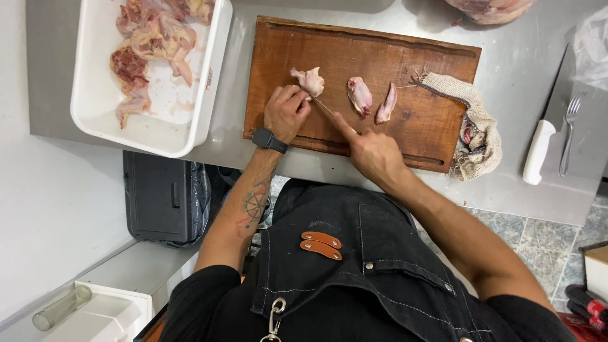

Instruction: Cutting and separating raw chicken parts on a wooden cutting board using a knife in a commercial kitchen setting.

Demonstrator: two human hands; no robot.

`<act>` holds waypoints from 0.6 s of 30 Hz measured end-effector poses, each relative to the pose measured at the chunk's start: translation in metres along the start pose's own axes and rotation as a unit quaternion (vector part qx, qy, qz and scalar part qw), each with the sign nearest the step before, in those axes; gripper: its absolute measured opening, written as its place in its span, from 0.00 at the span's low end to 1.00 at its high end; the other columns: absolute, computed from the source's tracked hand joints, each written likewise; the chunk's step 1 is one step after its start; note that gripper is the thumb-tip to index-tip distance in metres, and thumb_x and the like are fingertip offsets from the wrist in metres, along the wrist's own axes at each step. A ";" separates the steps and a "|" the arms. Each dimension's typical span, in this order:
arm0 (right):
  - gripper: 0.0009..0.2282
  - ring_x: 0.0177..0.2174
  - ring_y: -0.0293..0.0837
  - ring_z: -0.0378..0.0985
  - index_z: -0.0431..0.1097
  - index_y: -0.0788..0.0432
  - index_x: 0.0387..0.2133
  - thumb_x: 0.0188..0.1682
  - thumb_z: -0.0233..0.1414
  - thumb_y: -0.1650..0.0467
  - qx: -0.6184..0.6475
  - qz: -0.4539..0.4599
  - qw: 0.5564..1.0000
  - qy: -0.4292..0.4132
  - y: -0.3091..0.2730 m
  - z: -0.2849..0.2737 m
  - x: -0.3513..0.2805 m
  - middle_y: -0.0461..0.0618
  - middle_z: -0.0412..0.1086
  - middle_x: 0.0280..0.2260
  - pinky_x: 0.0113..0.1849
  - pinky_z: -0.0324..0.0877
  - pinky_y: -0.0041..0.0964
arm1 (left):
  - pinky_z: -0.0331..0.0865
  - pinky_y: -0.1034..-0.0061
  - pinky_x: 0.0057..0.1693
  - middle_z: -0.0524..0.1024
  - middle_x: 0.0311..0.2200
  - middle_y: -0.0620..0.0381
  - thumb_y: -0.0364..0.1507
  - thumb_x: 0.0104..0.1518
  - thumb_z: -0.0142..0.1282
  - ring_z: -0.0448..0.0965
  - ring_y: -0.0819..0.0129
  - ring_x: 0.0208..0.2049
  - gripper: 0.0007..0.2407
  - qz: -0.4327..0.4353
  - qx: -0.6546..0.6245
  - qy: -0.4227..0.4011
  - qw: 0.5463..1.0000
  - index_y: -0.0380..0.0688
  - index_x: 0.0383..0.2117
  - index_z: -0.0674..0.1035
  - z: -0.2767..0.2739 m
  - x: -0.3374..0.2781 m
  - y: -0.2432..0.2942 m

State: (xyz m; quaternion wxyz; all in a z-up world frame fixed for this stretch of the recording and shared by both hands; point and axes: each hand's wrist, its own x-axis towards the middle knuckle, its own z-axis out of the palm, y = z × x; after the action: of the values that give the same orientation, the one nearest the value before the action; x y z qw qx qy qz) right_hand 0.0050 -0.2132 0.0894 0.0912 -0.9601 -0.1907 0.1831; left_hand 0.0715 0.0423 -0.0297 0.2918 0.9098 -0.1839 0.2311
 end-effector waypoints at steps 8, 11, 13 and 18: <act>0.36 0.33 0.69 0.87 0.43 0.34 0.79 0.55 0.43 0.73 0.022 -0.026 0.999 -0.023 -0.002 -0.008 0.006 0.65 0.80 0.33 0.34 0.82 0.63 | 0.74 0.71 0.44 0.75 0.29 0.60 0.22 0.55 0.63 0.80 0.60 0.32 0.04 0.029 0.061 -0.027 0.997 0.47 0.32 0.82 -0.006 0.002 -0.013; 0.37 0.34 0.69 0.87 0.44 0.36 0.79 0.54 0.45 0.73 0.023 -0.009 0.998 -0.053 0.024 -0.014 -0.053 0.66 0.81 0.36 0.34 0.82 0.65 | 0.75 0.72 0.44 0.76 0.28 0.59 0.22 0.55 0.65 0.82 0.60 0.33 0.04 -0.032 0.075 -0.002 0.997 0.47 0.30 0.81 -0.025 -0.001 -0.019; 0.37 0.34 0.69 0.87 0.47 0.36 0.78 0.53 0.46 0.72 0.033 -0.004 0.998 -0.053 0.036 -0.010 -0.075 0.65 0.81 0.39 0.34 0.83 0.66 | 0.77 0.72 0.43 0.78 0.29 0.58 0.22 0.55 0.67 0.83 0.59 0.34 0.05 -0.083 0.072 0.016 0.994 0.47 0.30 0.81 -0.048 -0.005 -0.016; 0.31 0.32 0.70 0.85 0.45 0.36 0.78 0.60 0.43 0.67 0.105 0.019 0.994 0.000 0.067 0.035 -0.102 0.63 0.80 0.38 0.35 0.82 0.67 | 0.78 0.78 0.27 0.87 0.33 0.47 0.22 0.62 0.61 0.88 0.60 0.26 0.10 -0.421 -0.415 0.228 0.773 0.54 0.41 0.72 -0.067 0.029 0.014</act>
State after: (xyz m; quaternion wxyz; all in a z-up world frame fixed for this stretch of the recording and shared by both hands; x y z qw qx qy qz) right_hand -0.0736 -0.3112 0.0735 0.1876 -0.9488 -0.1518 0.2037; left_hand 0.0678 0.0677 0.0404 0.7426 0.6071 0.2119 0.1870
